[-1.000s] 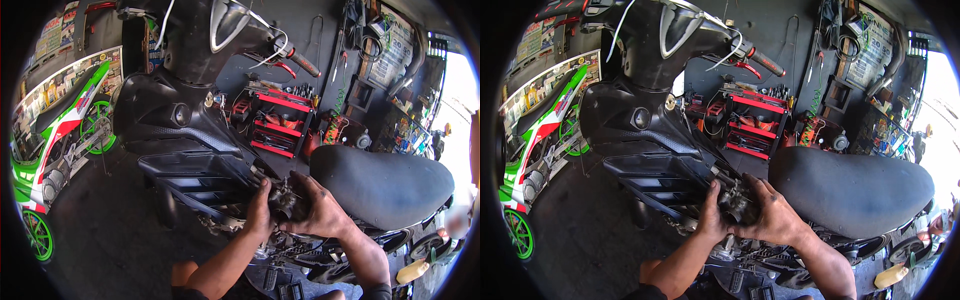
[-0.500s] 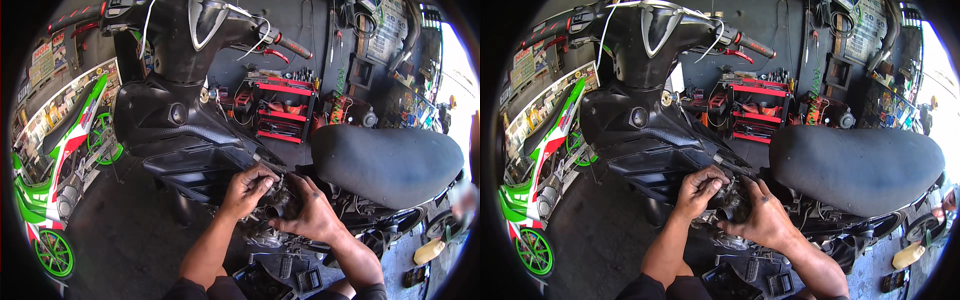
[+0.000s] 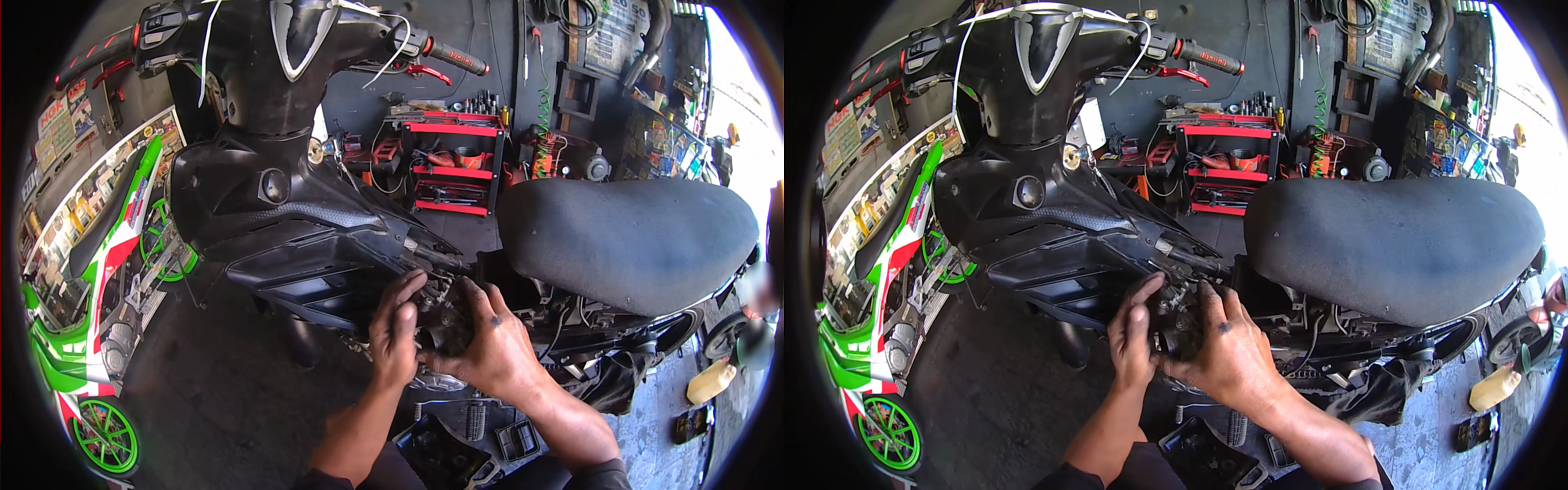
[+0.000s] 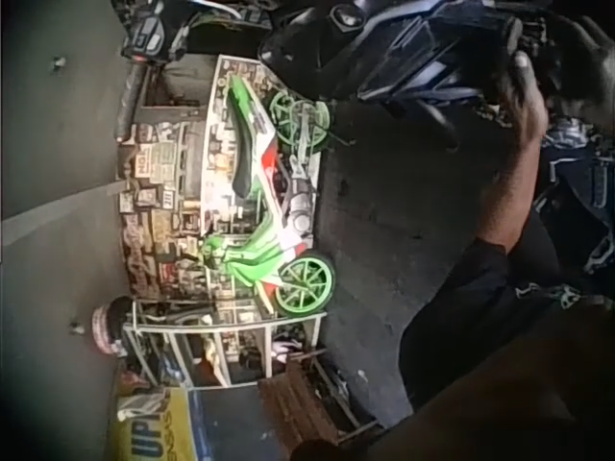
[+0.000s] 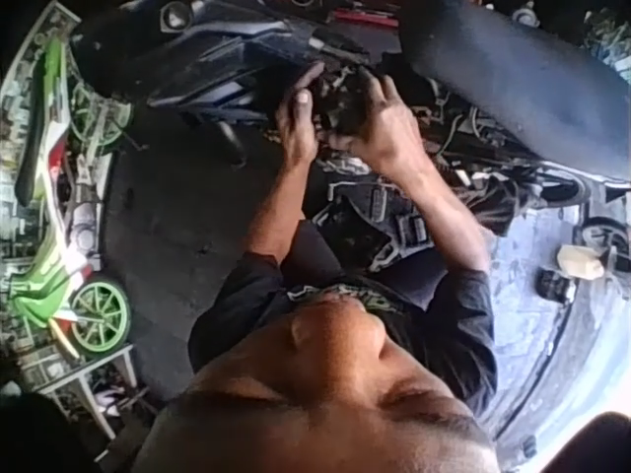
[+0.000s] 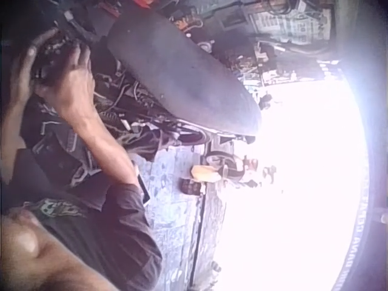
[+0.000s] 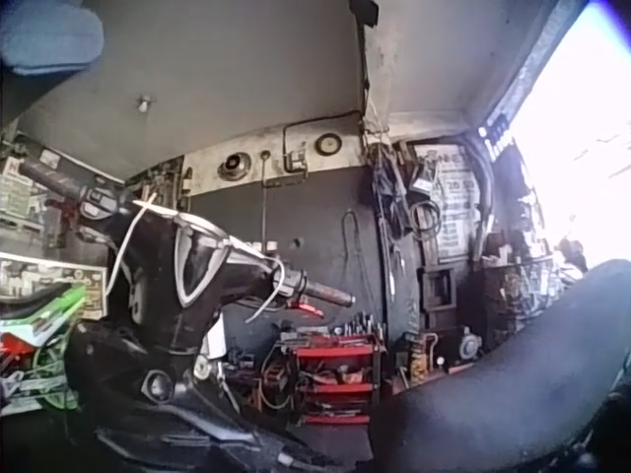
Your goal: Disassembling and inspecting a motorcycle carburetor and adjacent engine components.
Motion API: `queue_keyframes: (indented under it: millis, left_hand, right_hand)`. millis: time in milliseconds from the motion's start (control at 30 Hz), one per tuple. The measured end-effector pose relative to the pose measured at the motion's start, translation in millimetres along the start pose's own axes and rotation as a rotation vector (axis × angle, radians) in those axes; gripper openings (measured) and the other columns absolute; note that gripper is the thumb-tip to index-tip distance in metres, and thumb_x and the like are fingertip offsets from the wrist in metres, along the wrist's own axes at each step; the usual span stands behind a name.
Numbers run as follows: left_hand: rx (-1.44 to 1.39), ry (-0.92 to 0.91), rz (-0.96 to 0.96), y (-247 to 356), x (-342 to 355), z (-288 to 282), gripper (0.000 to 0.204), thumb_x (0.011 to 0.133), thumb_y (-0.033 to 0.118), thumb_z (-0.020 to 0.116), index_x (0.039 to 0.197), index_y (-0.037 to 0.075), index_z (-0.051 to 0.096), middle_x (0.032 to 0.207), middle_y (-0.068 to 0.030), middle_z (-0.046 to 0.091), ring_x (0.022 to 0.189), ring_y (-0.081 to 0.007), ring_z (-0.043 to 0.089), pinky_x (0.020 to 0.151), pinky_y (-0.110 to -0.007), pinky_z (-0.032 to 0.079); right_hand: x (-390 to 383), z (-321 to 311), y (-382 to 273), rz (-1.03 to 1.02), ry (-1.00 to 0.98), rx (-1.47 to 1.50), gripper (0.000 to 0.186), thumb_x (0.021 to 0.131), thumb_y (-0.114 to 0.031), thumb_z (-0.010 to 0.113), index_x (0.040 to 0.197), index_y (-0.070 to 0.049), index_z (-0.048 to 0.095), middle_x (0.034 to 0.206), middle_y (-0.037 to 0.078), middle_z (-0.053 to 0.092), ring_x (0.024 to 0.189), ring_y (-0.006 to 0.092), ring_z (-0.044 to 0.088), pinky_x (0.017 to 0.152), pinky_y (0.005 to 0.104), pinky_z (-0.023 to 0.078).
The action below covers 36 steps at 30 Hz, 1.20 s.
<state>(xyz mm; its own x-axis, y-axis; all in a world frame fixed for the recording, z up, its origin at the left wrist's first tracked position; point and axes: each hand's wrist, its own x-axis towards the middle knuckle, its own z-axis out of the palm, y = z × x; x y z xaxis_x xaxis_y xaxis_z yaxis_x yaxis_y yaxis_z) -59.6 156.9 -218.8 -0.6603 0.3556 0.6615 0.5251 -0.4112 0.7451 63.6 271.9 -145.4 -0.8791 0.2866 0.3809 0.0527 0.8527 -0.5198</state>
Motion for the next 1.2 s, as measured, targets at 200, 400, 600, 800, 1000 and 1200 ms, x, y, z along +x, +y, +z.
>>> queue_keyframes:
  millis: [200,400,600,800,1000,1200]
  left_hand:
    - [-0.350,-0.358,-0.213,-3,-23,-10,0.140,0.067,0.058,0.089,0.162,0.007,0.000,0.156,-0.0174,0.038,0.142,-0.0291,0.043,0.118,-0.044,0.035]
    - [-0.096,-0.370,-0.172,-1,-6,-20,0.143,0.057,0.046,0.098,0.161,0.004,0.011,0.153,-0.0181,0.042,0.141,-0.0290,0.044,0.118,-0.042,0.034]
    - [-0.189,-0.291,-0.108,4,1,-26,0.116,0.064,0.030,0.091,0.157,-0.001,0.028,0.142,-0.0185,0.053,0.133,-0.0283,0.052,0.115,-0.040,0.037]
    - [-0.376,-0.317,-0.113,-7,24,-41,0.118,0.059,0.042,0.093,0.150,-0.007,0.035,0.139,-0.0185,0.054,0.128,-0.0276,0.055,0.113,-0.042,0.040]
    - [-0.314,-0.349,-0.057,-15,17,-50,0.109,0.063,0.034,0.093,0.152,0.000,0.040,0.145,-0.0171,0.052,0.134,-0.0265,0.050,0.115,-0.040,0.034]
    - [-0.374,-0.392,-0.077,-16,12,-56,0.107,0.066,0.029,0.092,0.154,0.003,0.038,0.143,-0.0158,0.054,0.132,-0.0252,0.051,0.113,-0.040,0.037]
  right_hand:
    - [5,-4,-12,0.121,-0.104,0.096,0.120,0.067,-0.061,0.087,0.145,0.015,0.036,0.127,0.034,0.053,0.115,0.0486,0.061,0.095,0.0484,0.053]
    - [5,0,-2,0.086,-0.088,0.295,0.114,0.083,-0.066,0.073,0.146,0.020,0.030,0.130,0.038,0.049,0.122,0.0499,0.056,0.103,0.0472,0.047]
    - [33,-67,-15,-0.121,-0.309,0.287,0.078,0.091,-0.049,0.072,0.129,0.017,0.053,0.115,0.039,0.063,0.115,0.0447,0.064,0.101,0.0469,0.049]
    - [221,-113,23,-0.239,0.409,-0.210,0.081,0.080,-0.025,0.080,0.145,0.007,0.042,0.140,0.029,0.052,0.130,0.0410,0.054,0.110,0.0434,0.044]
    - [386,-143,59,-0.422,0.219,-0.296,0.078,0.070,-0.029,0.084,0.133,0.006,0.055,0.123,0.028,0.065,0.119,0.0390,0.062,0.102,0.0404,0.048]
    - [426,-141,34,-0.322,0.027,-0.237,0.044,0.072,-0.021,0.085,0.108,0.001,0.072,0.093,0.011,0.074,0.086,0.0184,0.067,0.082,0.0364,0.054]
